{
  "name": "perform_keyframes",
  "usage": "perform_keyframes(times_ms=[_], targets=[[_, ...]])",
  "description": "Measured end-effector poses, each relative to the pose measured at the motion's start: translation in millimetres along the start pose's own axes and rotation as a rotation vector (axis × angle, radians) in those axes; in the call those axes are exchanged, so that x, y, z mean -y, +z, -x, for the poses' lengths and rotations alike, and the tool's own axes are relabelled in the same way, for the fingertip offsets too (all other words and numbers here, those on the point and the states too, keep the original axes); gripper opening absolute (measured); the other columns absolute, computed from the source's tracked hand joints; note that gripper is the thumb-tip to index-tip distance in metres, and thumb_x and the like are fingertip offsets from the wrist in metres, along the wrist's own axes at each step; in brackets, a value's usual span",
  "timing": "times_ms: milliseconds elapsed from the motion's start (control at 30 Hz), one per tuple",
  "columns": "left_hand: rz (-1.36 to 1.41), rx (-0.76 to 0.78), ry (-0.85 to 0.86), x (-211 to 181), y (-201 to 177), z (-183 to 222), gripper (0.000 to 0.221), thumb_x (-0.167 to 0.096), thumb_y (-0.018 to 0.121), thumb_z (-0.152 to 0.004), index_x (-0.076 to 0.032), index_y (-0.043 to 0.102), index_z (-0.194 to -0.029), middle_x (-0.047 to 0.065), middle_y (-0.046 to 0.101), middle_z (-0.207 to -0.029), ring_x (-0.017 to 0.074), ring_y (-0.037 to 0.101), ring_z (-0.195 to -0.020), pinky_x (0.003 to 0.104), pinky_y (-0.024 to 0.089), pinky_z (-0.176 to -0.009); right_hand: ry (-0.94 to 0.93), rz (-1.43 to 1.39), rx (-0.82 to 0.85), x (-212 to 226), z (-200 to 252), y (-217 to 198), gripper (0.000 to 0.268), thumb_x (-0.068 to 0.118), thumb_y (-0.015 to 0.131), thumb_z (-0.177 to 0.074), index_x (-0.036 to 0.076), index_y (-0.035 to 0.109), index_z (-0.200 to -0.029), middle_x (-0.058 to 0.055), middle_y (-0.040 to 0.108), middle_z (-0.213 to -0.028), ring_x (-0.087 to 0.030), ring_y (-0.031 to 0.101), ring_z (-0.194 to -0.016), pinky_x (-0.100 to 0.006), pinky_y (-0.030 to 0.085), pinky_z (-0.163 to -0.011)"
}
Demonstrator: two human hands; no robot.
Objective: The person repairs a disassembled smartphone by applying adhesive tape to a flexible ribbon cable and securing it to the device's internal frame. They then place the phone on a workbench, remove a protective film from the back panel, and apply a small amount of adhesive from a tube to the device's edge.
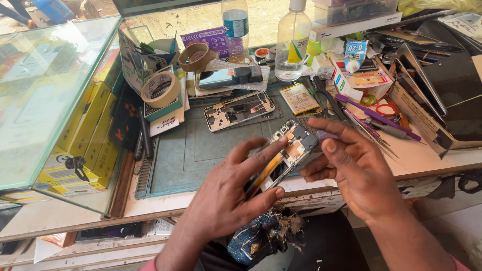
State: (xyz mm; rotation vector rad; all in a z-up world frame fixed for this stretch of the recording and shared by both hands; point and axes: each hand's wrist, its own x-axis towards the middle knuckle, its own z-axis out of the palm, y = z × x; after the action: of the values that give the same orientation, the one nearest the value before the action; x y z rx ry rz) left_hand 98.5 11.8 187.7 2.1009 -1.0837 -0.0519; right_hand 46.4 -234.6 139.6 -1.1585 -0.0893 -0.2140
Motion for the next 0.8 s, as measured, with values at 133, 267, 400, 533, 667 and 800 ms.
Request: perform_keyframes(times_ms=[133, 267, 400, 533, 667, 800], targets=[[0.791, 0.003, -0.179, 10.3, 20.9, 14.8, 0.077, -0.039, 0.065, -0.094, -0.011, 0.043, -0.163, 0.025, 0.053, -0.136, 0.0352, 0.065, -0.110, 0.043, 0.057, -0.091, -0.069, 0.229, -0.029, -7.2, 11.6, 3.6, 0.045, 0.020, 0.065, -0.096, -0.002, 0.060, -0.135, -0.015, 0.075, -0.111, -0.020, 0.075, -0.087, -0.035, 0.064, -0.074], [1.465, -0.148, -0.041, 18.7, 60.7, 24.4, 0.078, -0.049, 0.052, -0.104, 0.006, 0.037, -0.158, 0.026, 0.050, -0.156, 0.0312, 0.067, -0.112, 0.044, 0.059, -0.088, -0.124, 0.451, -0.022, -16.7, 34.0, 8.9, 0.042, 0.014, 0.068, -0.094, -0.003, 0.062, -0.132, -0.015, 0.075, -0.115, -0.017, 0.071, -0.096, -0.033, 0.061, -0.084], [1.786, -0.251, -0.052, 15.5, 97.3, 30.9, 0.077, -0.053, 0.040, -0.106, 0.000, 0.029, -0.161, 0.027, 0.044, -0.157, 0.0336, 0.068, -0.110, 0.045, 0.060, -0.089, -0.140, 0.539, -0.032, -27.3, 54.9, 19.9, 0.036, 0.008, 0.070, -0.093, -0.002, 0.065, -0.127, -0.013, 0.073, -0.110, -0.017, 0.072, -0.102, -0.033, 0.061, -0.089], [2.045, -0.213, 0.043, 17.3, 107.1, 35.8, 0.080, -0.053, 0.034, -0.110, 0.006, 0.028, -0.164, 0.039, 0.044, -0.137, 0.0384, 0.064, -0.119, 0.045, 0.056, -0.102, -0.129, 0.537, -0.007, -35.7, 68.9, 21.1, 0.038, 0.013, 0.072, -0.096, -0.001, 0.065, -0.130, -0.012, 0.069, -0.118, -0.017, 0.072, -0.106, -0.033, 0.065, -0.082], [1.748, -0.502, -0.115, 13.3, 110.2, 34.8, 0.075, -0.050, 0.037, -0.101, -0.008, 0.025, -0.161, 0.027, 0.043, -0.157, 0.0358, 0.053, -0.134, 0.052, 0.051, -0.106, 0.055, 0.498, -0.076, -63.6, 82.1, 22.8, 0.059, 0.016, 0.079, -0.093, 0.005, 0.053, -0.144, -0.014, 0.064, -0.115, -0.019, 0.068, -0.101, -0.034, 0.064, -0.079], [1.480, -0.556, -0.227, 8.1, 102.2, 38.9, 0.083, -0.053, 0.045, -0.094, -0.010, 0.022, -0.161, 0.026, 0.042, -0.158, 0.0372, 0.046, -0.142, 0.057, 0.048, -0.110, 0.315, 0.062, 0.081, -70.8, 76.2, 31.2, 0.061, 0.020, 0.072, -0.097, 0.007, 0.047, -0.151, -0.016, 0.070, -0.114, -0.020, 0.073, -0.103, -0.037, 0.066, -0.078]])
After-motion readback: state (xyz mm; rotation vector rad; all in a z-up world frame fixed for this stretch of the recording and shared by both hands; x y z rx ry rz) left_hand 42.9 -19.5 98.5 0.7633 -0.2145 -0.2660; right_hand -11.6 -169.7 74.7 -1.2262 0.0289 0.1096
